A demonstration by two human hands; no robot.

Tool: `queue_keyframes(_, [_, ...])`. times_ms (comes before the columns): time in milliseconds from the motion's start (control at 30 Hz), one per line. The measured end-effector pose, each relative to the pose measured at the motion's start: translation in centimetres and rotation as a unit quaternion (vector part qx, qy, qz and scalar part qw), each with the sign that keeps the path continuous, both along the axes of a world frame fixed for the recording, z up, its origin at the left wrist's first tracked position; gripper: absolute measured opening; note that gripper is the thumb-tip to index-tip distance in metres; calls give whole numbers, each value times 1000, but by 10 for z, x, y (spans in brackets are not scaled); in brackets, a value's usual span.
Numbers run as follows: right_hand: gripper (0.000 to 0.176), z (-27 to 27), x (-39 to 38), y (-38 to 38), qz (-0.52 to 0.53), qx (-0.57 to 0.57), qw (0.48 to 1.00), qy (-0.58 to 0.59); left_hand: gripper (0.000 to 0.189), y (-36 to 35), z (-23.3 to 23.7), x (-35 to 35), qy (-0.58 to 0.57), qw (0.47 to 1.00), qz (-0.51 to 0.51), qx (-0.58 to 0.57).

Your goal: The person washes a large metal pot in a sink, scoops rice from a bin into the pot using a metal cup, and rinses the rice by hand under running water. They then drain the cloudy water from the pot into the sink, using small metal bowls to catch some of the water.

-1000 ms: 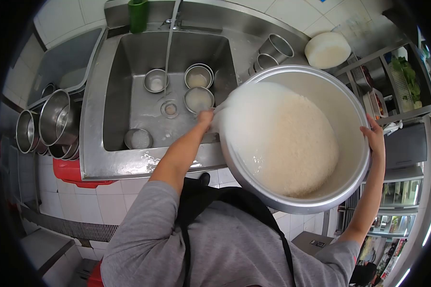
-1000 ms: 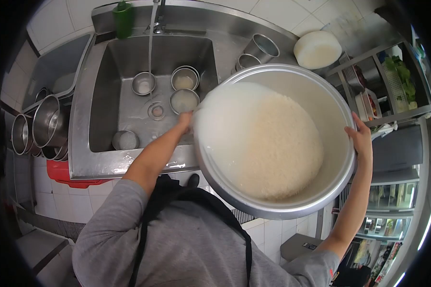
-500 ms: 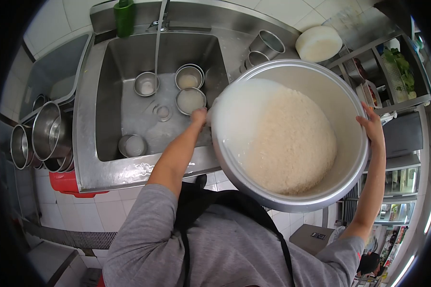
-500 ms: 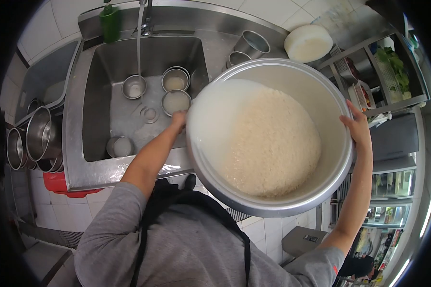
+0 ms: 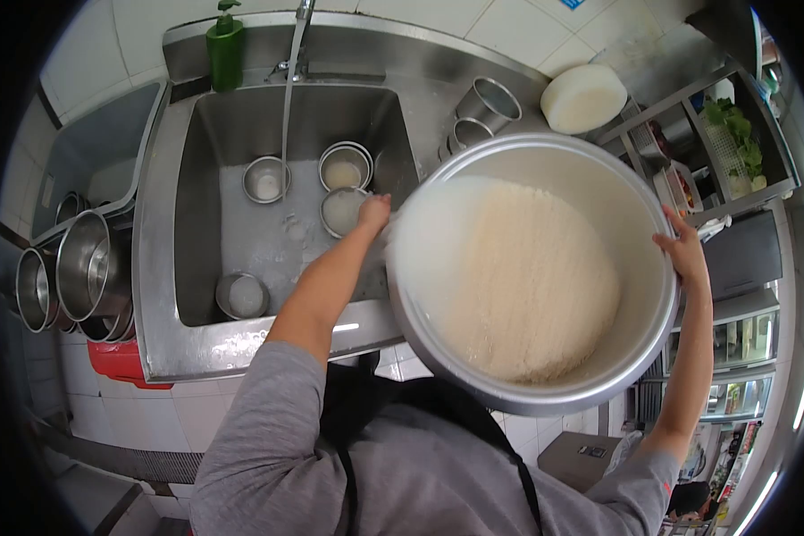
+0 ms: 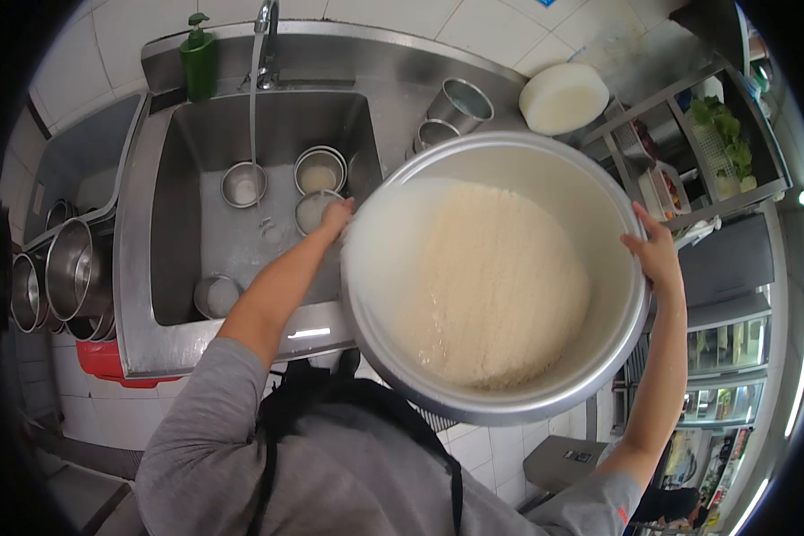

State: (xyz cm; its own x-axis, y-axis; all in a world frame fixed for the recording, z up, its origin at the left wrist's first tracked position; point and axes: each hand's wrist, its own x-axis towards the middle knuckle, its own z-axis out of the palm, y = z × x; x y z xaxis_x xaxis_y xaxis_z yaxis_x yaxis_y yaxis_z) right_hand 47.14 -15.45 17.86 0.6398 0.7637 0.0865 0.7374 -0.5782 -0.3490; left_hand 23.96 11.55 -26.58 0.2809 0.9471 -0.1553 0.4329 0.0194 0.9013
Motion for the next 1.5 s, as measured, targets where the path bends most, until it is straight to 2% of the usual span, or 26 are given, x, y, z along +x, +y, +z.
queue_keyframes(33, [59,2,0,0,1,-2,1000,-2,36,14,18,6,16,995,-29,97])
queue_keyframes(100, [58,4,-9,4,-1,-9,1000,-5,39,48,44,32,-44,996,-4,80])
queue_keyframes(167, [59,6,-13,9,-18,-29,999,-5,46,64,124,37,-25,980,-131,-145])
queue_keyframes(267, [62,9,-17,15,-29,-31,999,24,50,76,158,77,-9,984,-119,-134])
queue_keyframes(367, [61,11,-13,18,-5,-46,999,0,56,81,136,124,48,996,-75,-25])
queue_keyframes(400, [60,14,-24,23,-23,-59,998,2,53,85,126,133,77,991,-109,-1])
queue_keyframes(500, [59,13,-12,24,14,-72,997,-34,44,105,99,147,38,994,-96,-34])
queue_keyframes(567, [59,16,-18,27,-5,-78,997,-14,33,122,91,137,17,996,-75,-37])
queue_keyframes(633, [59,18,-23,31,-27,-88,996,4,26,129,99,104,-35,996,-27,-76])
queue_keyframes(700, [59,18,-26,33,-32,-94,995,0,22,141,90,69,-202,973,39,-103])
queue_keyframes(767, [59,17,-20,31,-4,-89,996,-18,21,137,95,17,-373,909,58,-176])
queue_keyframes(833, [60,16,-5,28,36,-80,994,-58,23,109,121,-42,-345,894,170,-231])
queue_keyframes(900, [61,10,4,28,73,-73,990,-97,25,108,82,-83,-377,874,174,-253])
queue_keyframes(933, [62,13,-2,32,23,-97,993,-63,26,106,60,-102,-394,863,174,-265])
queue_keyframes(1000, [62,17,-8,36,35,-101,993,-58,28,97,25,-140,-414,817,128,-380])
queue_keyframes(1033, [62,17,-10,38,42,-103,992,-57,29,87,16,-154,-424,787,106,-435])
queue_keyframes(1133, [62,16,3,39,67,-98,990,-79,44,38,35,-178,-435,756,142,-468])
queue_keyframes(1233, [63,19,-2,45,67,-119,989,-64,61,8,29,-181,-407,805,184,-391])
queue_keyframes(1267, [63,21,-6,47,61,-121,989,-54,73,-6,35,-179,-393,824,195,-359])
queue_keyframes(1367, [64,20,-7,49,57,-125,989,-63,74,-36,42,-162,-361,826,294,-319])
queue_keyframes(1467, [64,20,-5,48,67,-117,989,-67,82,-65,37,-128,-346,802,369,-318])
queue_keyframes(1500, [65,18,0,47,77,-111,988,-70,82,-71,35,-120,-347,806,341,-337])
